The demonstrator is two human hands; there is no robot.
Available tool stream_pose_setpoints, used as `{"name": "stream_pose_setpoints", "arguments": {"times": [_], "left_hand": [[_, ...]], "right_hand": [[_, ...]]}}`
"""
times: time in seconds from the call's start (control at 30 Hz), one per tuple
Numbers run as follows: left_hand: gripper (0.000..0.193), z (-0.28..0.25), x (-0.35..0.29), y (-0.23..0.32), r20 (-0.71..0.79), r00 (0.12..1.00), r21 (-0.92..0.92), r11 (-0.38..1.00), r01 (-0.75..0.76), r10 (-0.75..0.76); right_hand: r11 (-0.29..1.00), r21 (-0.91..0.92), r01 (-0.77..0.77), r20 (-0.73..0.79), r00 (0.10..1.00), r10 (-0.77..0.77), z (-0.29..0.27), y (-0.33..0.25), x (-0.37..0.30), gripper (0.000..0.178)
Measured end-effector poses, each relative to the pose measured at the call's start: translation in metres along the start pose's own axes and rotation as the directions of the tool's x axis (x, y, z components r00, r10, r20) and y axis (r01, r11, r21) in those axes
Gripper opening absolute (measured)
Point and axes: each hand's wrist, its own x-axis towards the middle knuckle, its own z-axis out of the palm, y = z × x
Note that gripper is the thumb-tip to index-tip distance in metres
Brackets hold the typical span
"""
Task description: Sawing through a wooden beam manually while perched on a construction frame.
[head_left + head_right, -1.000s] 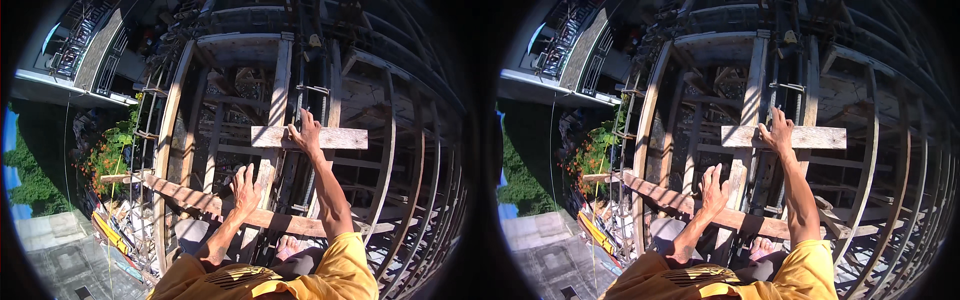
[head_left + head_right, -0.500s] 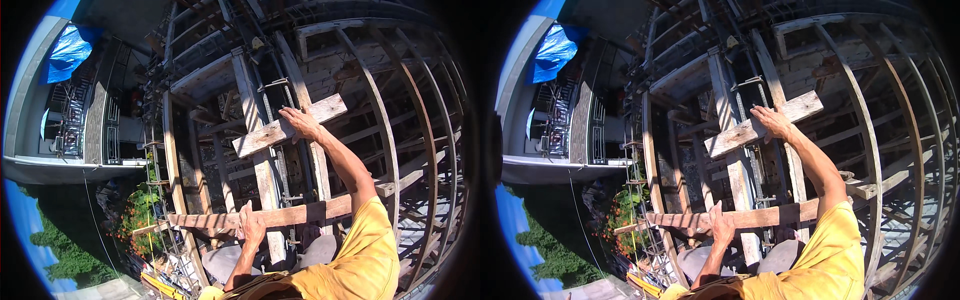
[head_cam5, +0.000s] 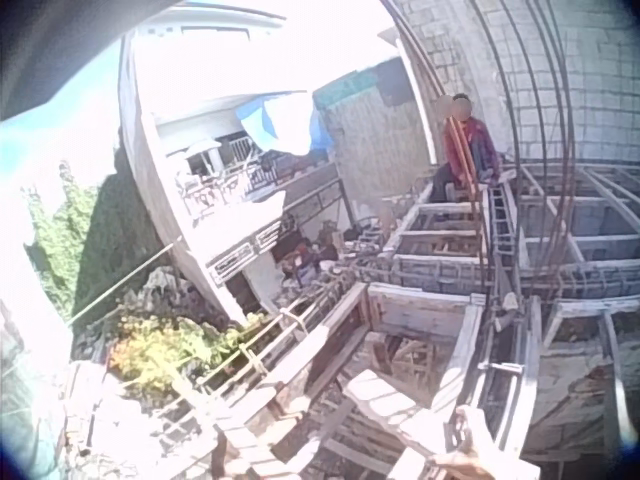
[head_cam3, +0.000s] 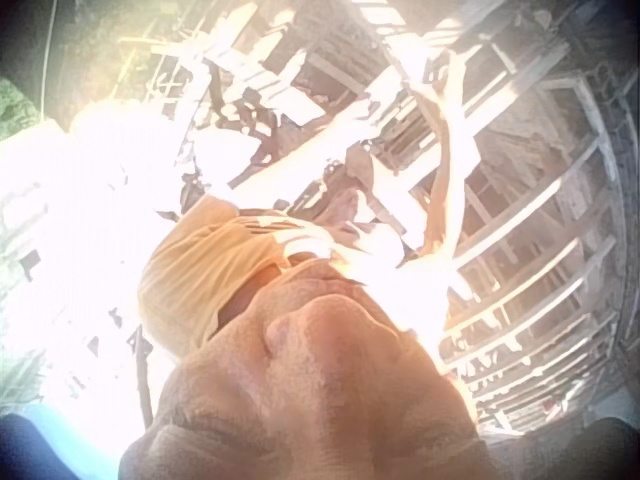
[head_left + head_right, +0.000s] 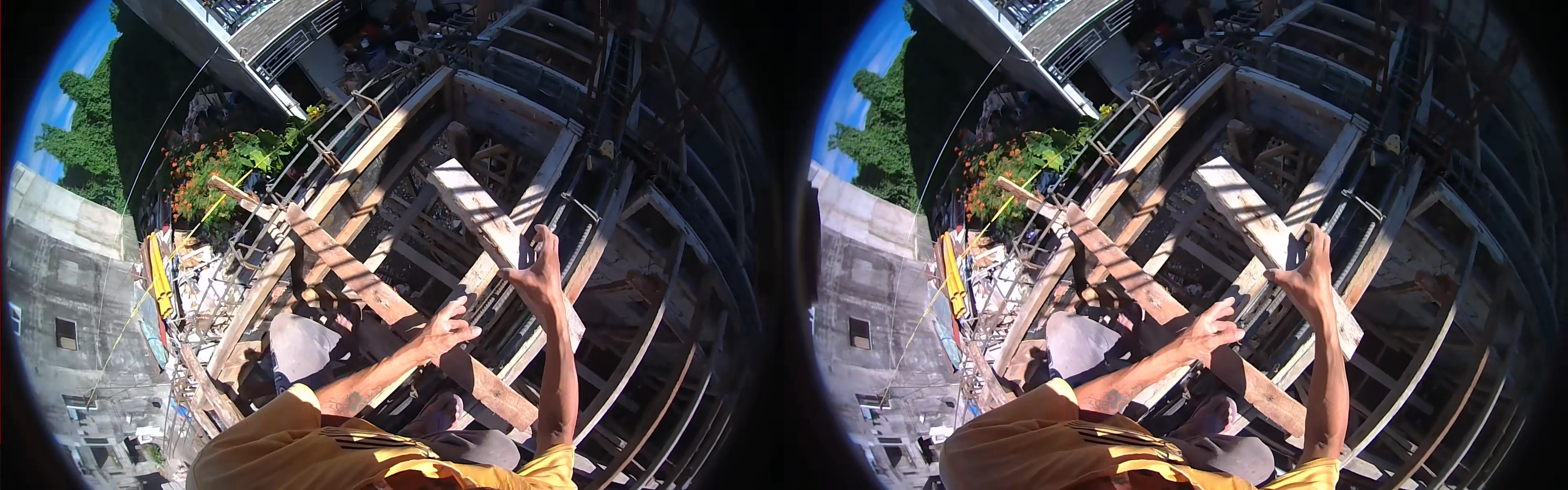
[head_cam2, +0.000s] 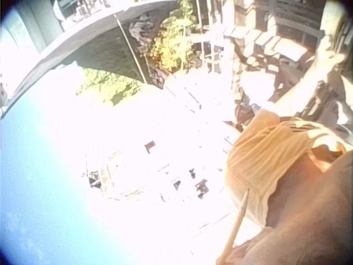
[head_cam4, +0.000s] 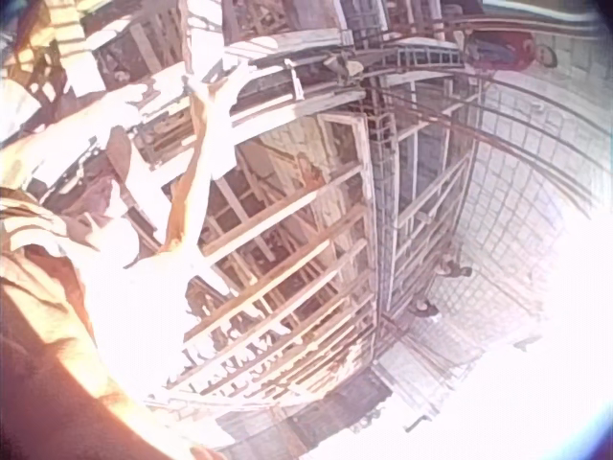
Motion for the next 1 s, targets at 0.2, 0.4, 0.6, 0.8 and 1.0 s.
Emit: {"name": "stream_pose_setpoints", "arguments": {"times": [0.2, 0.4, 0.6, 0.8, 1.0], "left_hand": [[0.105, -0.002, 0.033, 0.081, 0.064, 0.932, -0.298, 0.898, -0.324, 0.358], [0.098, -0.027, 0.037, 0.097, -0.08, 0.892, -0.297, 0.844, -0.448, 0.445], [0.091, -0.06, 0.04, 0.082, -0.037, 0.904, -0.299, 0.859, -0.416, 0.425], [0.045, -0.093, 0.025, 0.061, -0.052, 0.964, -0.174, 0.948, -0.266, 0.261], [0.078, -0.09, -0.018, 0.085, 0.127, 0.968, -0.282, 0.943, -0.175, 0.217]], "right_hand": [[0.956, 0.231, -0.182, 0.134, 0.979, 0.154, 0.037, -0.07, 0.032, 0.108], [0.961, 0.23, -0.156, 0.17, 0.978, 0.118, 0.081, -0.088, 0.059, 0.109], [0.965, 0.226, -0.134, 0.202, 0.975, 0.089, 0.119, -0.069, 0.061, 0.105], [0.793, 0.513, -0.329, 0.252, 0.941, 0.227, 0.126, -0.064, 0.041, 0.096], [0.172, 0.907, -0.385, 0.392, 0.92, -0.006, 0.127, -0.044, 0.042, 0.089]]}}
